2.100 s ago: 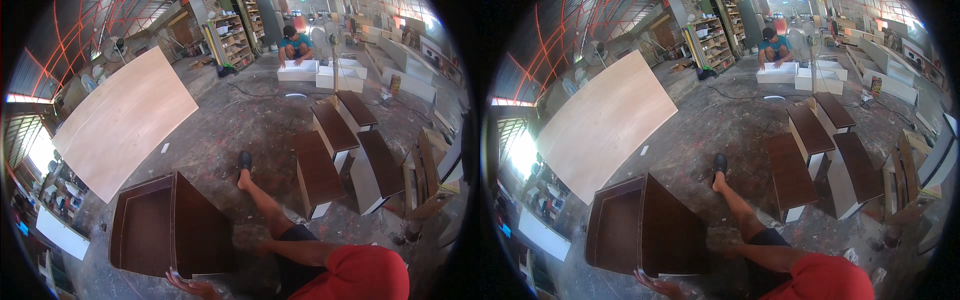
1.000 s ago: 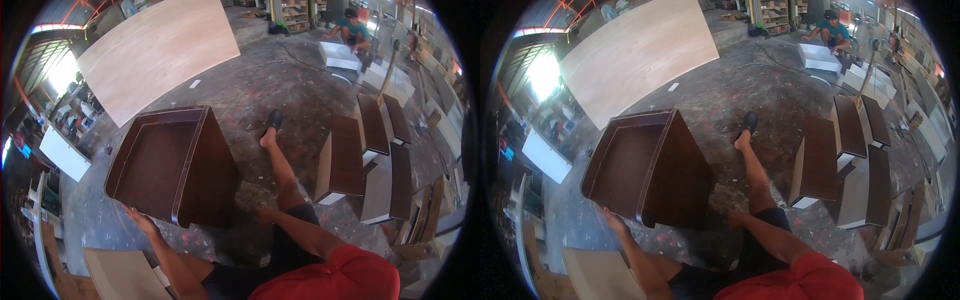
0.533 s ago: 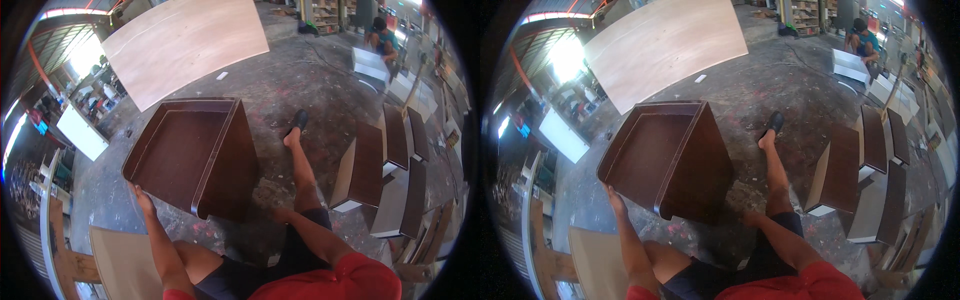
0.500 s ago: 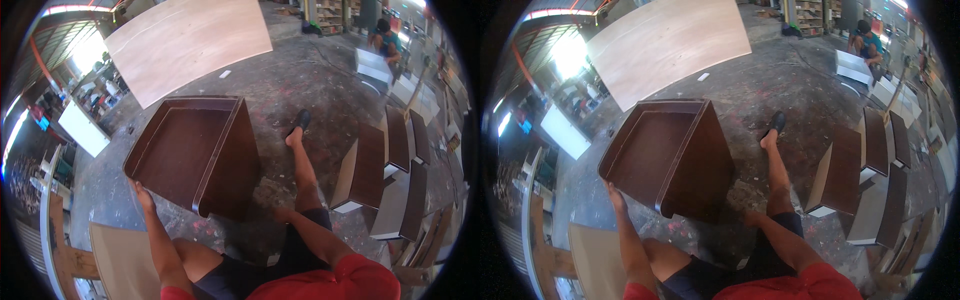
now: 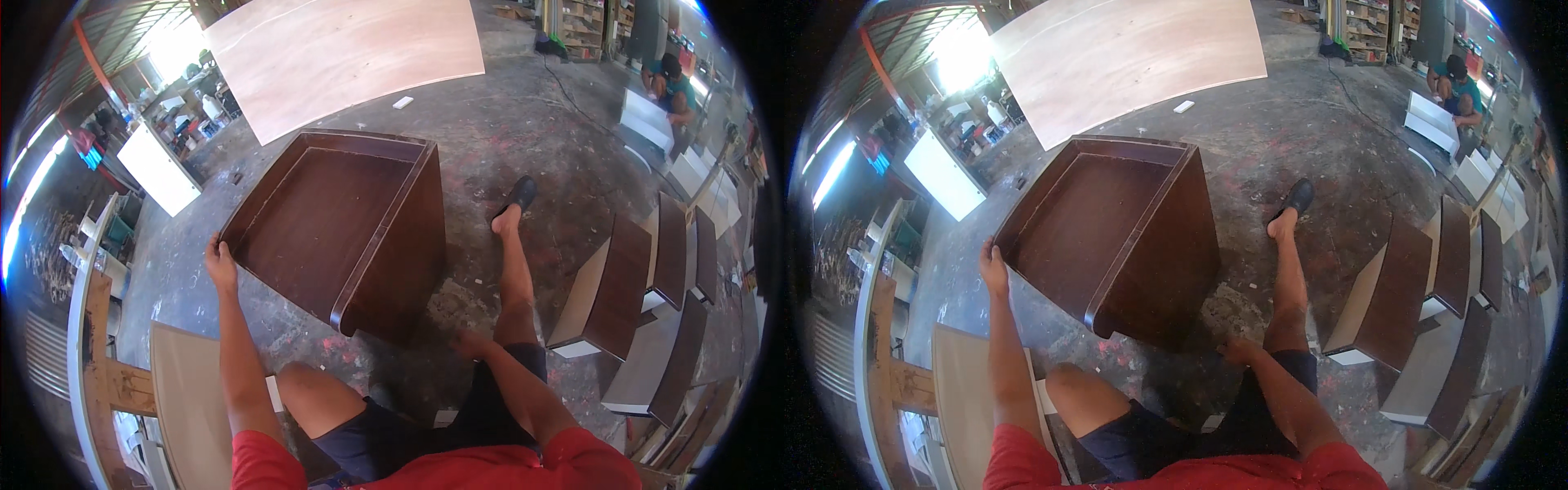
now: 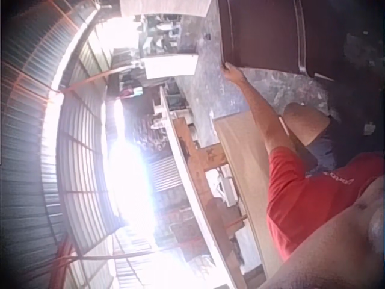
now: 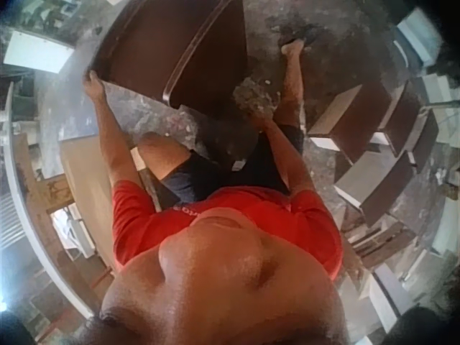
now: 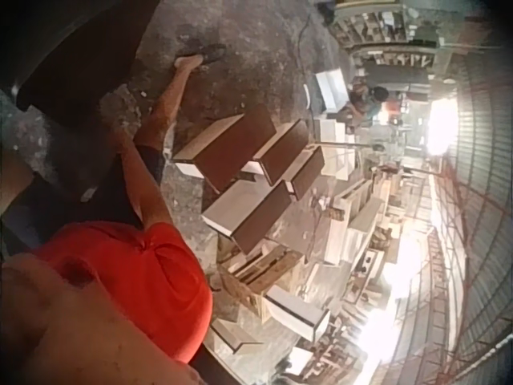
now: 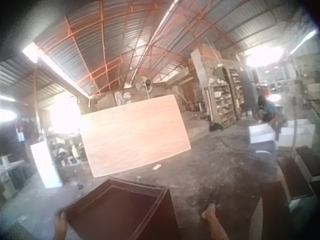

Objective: The person trims the edges of a wooden nightstand with a small hand tool, rotates the cabinet, and presses the edge banding along the rim by hand.

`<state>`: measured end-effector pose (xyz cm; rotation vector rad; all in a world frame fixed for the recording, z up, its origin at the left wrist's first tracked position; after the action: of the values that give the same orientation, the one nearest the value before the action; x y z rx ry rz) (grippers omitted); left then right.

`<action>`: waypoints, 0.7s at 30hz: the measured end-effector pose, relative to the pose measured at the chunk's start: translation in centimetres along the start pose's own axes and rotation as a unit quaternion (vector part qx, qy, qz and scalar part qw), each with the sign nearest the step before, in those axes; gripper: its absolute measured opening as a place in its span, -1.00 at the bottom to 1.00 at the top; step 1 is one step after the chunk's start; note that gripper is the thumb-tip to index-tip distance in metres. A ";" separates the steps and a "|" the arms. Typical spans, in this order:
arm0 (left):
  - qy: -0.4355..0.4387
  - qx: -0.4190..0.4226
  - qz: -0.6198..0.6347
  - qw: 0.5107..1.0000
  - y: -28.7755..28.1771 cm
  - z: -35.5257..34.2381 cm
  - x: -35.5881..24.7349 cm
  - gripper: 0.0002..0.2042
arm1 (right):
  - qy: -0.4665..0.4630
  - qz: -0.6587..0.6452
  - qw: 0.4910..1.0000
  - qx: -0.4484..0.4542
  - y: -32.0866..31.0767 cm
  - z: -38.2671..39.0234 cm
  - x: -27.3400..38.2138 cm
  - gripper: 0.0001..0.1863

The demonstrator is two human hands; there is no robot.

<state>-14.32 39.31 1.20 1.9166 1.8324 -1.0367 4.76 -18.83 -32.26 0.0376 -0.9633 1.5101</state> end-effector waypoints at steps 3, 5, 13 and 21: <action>0.038 0.064 -0.160 0.984 0.7 -1.8 -1.8 -0.58 | 0.007 0.027 1.000 0.012 0.3 -0.5 -0.5 -0.42; 0.077 0.110 -0.221 0.966 1.7 -2.3 -3.1 -0.61 | 0.019 0.038 0.999 0.022 0.3 -0.3 -0.5 -0.35; 0.098 0.141 -0.291 0.941 3.4 -2.2 -4.2 -0.57 | 0.006 0.025 1.000 -0.003 -0.6 1.0 1.4 -0.50; 0.172 0.098 -0.258 0.946 2.8 -1.1 -4.4 -0.61 | -0.016 -0.003 1.000 -0.026 -0.3 0.1 -0.4 -0.51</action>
<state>-11.02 36.38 4.16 1.8560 2.6187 -1.1190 5.08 -19.26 -32.26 0.0275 -1.0280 1.4822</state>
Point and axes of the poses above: each hand's wrist, its own z-axis away from the middle knuckle, its own y-axis out of the palm, x = y × z, the point moved 2 cm from there along -z, towards the middle knuckle, and after that the axes turned 12 degrees about y, right-handed, at the moved point
